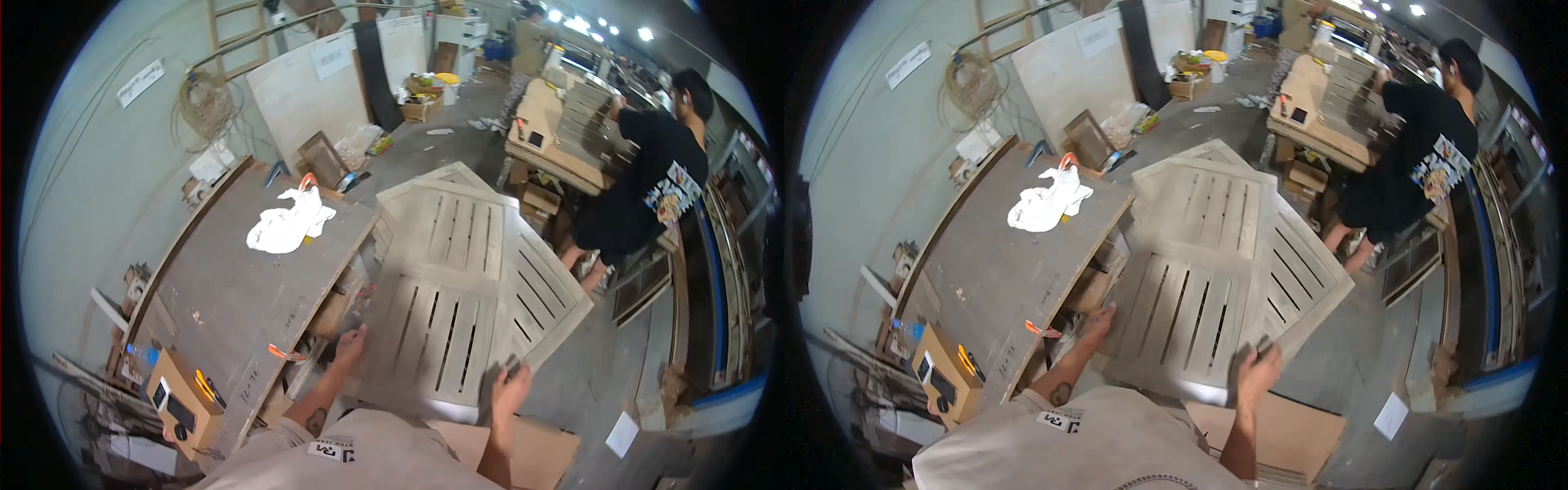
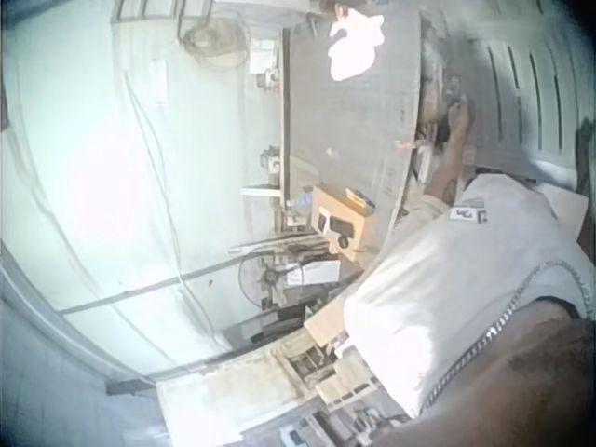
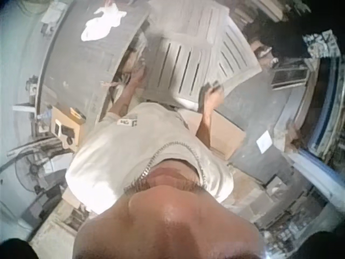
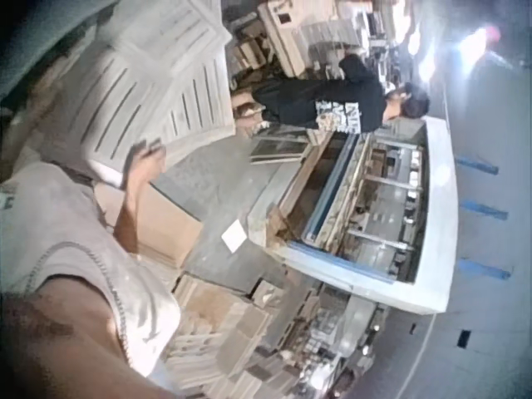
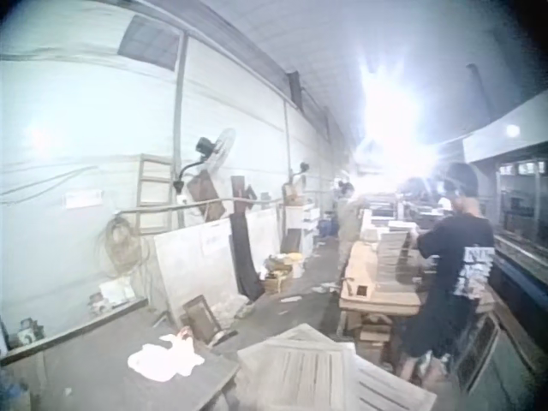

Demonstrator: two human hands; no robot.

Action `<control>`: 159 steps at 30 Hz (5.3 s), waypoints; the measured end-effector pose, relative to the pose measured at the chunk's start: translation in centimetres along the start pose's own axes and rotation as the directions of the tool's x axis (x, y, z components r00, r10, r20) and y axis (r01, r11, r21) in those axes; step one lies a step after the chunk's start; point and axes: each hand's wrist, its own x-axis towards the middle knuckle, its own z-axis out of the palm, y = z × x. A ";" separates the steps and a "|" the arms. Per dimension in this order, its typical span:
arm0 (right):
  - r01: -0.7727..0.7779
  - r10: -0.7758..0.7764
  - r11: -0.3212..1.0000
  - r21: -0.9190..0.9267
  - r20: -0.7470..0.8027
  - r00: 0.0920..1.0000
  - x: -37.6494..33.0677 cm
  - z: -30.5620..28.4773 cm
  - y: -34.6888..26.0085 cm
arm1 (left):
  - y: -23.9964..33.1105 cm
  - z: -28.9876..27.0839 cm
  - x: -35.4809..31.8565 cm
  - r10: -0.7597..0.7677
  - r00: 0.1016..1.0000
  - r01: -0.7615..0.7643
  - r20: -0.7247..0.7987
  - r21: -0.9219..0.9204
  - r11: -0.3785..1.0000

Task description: The person takes wooden slatted panels from a stack, places them on a workbench, and wipes the surfaces and edges with a white cloth.

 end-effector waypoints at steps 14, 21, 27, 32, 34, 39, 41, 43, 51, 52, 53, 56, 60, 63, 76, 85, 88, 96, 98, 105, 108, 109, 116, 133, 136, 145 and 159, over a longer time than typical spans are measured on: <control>-0.315 0.264 0.932 0.180 0.259 0.929 -0.2 3.1 3.7 | 5.6 -5.9 -6.1 0.000 0.980 0.003 -0.197 0.012 1.000; -0.225 0.064 0.893 0.389 0.385 0.921 -2.8 9.7 -8.3 | 0.8 -17.2 -8.9 -0.110 0.876 0.039 -0.470 -0.159 0.986; -0.008 -0.229 0.936 0.351 0.626 0.745 -3.7 18.0 -25.9 | -9.8 -25.4 -8.8 -0.291 0.618 0.059 -0.730 -0.325 0.944; 0.307 -0.480 0.877 0.371 0.633 0.607 -6.5 28.9 -36.9 | -14.5 -32.1 -8.2 -0.485 0.449 0.144 -0.750 -0.476 0.868; 0.433 -0.558 0.826 0.362 0.633 0.536 -8.8 31.7 -41.6 | -16.6 -33.8 -7.1 -0.559 0.333 0.107 -0.760 -0.558 0.823; 0.510 -0.578 0.793 0.335 0.678 0.454 -11.8 38.1 -47.6 | -21.1 -37.3 -3.0 -0.607 0.284 0.091 -0.743 -0.609 0.788; 0.536 -0.575 0.782 0.317 0.698 0.427 -12.7 39.3 -49.0 | -21.7 -38.4 -2.3 -0.610 0.257 0.085 -0.750 -0.611 0.787; 0.619 -0.612 0.719 0.315 0.708 0.351 -13.5 40.6 -50.6 | -22.4 -39.7 -1.3 -0.547 0.404 0.092 -0.733 -0.562 0.822; 0.828 -0.753 0.400 0.392 0.656 0.054 -13.1 50.8 -52.2 | -21.9 -39.5 0.8 -0.227 0.547 0.552 -0.806 0.144 0.821; 0.766 -0.629 0.524 0.373 0.775 0.053 -13.4 51.4 -52.1 | -21.6 -40.0 0.8 -0.354 0.619 0.559 -0.701 0.077 0.826; 0.771 -0.628 0.511 0.380 0.777 0.034 -14.0 51.3 -51.8 | -22.0 -39.8 0.9 -0.370 0.607 0.568 -0.704 0.059 0.821; 0.810 -0.766 0.392 0.436 0.642 0.025 -15.2 50.2 -50.3 | -24.4 -38.0 1.1 -0.354 0.584 0.550 -0.731 0.035 0.834; 0.764 -0.783 0.434 0.477 0.619 0.059 -16.3 48.0 -51.1 | -24.4 -38.0 0.7 -0.354 0.682 0.590 -0.640 0.195 0.784; 0.750 -0.758 0.493 0.442 0.642 0.119 -16.4 47.0 -50.7 | -23.5 -38.0 0.0 -0.371 0.675 0.594 -0.638 0.171 0.786; 0.731 -0.770 0.493 0.471 0.628 0.115 -17.3 46.9 -50.4 | -22.4 -39.3 -1.0 -0.433 0.629 0.646 -0.646 0.124 0.753; 0.787 -0.760 0.482 0.386 0.631 0.156 -18.1 48.1 -49.3 | -23.0 -39.9 -1.2 -0.379 0.711 0.600 -0.592 0.232 0.765; 0.835 -0.651 0.490 0.249 0.742 0.161 -18.3 47.5 -51.2 | -20.5 -44.7 -0.7 -0.519 0.800 0.594 -0.300 0.274 0.757; 0.811 -0.866 0.216 0.544 0.489 -0.098 -17.7 61.3 -64.1 | -27.4 -59.7 16.5 -0.039 0.443 0.540 -0.896 0.232 0.809; 0.794 -0.867 0.197 0.575 0.480 -0.133 -17.7 65.5 -66.3 | -29.3 -59.7 20.1 -0.073 0.375 0.611 -0.924 0.187 0.769; 0.956 -0.929 0.071 0.284 0.368 -0.041 -20.4 69.9 -68.6 | -29.8 -60.1 21.6 -0.132 0.313 0.666 -0.941 0.119 0.736; 0.977 -0.889 0.097 0.190 0.458 -0.001 -21.5 69.1 -71.1 | -29.2 -61.2 20.9 -0.288 0.342 0.650 -0.894 0.004 0.760; 0.976 -0.862 0.117 0.184 0.507 0.008 -21.5 69.4 -71.8 | -29.3 -61.5 21.3 -0.308 0.323 0.645 -0.895 -0.030 0.763; 0.954 -0.915 0.112 0.278 0.403 -0.010 -22.3 70.8 -71.2 | -32.1 -60.7 22.2 -0.003 0.254 0.660 -0.967 0.171 0.731; 0.954 -0.900 0.122 0.273 0.435 -0.010 -21.9 69.7 -71.5 | -30.2 -60.8 21.7 -0.114 0.331 0.603 -0.937 0.117 0.789; 0.956 -0.883 0.136 0.260 0.469 -0.002 -22.1 69.4 -71.7 | -29.8 -61.1 21.7 -0.183 0.340 0.630 -0.922 0.079 0.773; 0.959 -0.897 0.114 0.260 0.442 -0.013 -22.3 69.5 -72.1 | -29.5 -61.6 21.7 -0.203 0.348 0.670 -0.915 0.092 0.736; 0.961 -0.889 0.124 0.248 0.458 -0.003 -22.3 69.2 -71.6 | -30.3 -60.8 21.8 -0.145 0.322 0.668 -0.936 0.116 0.735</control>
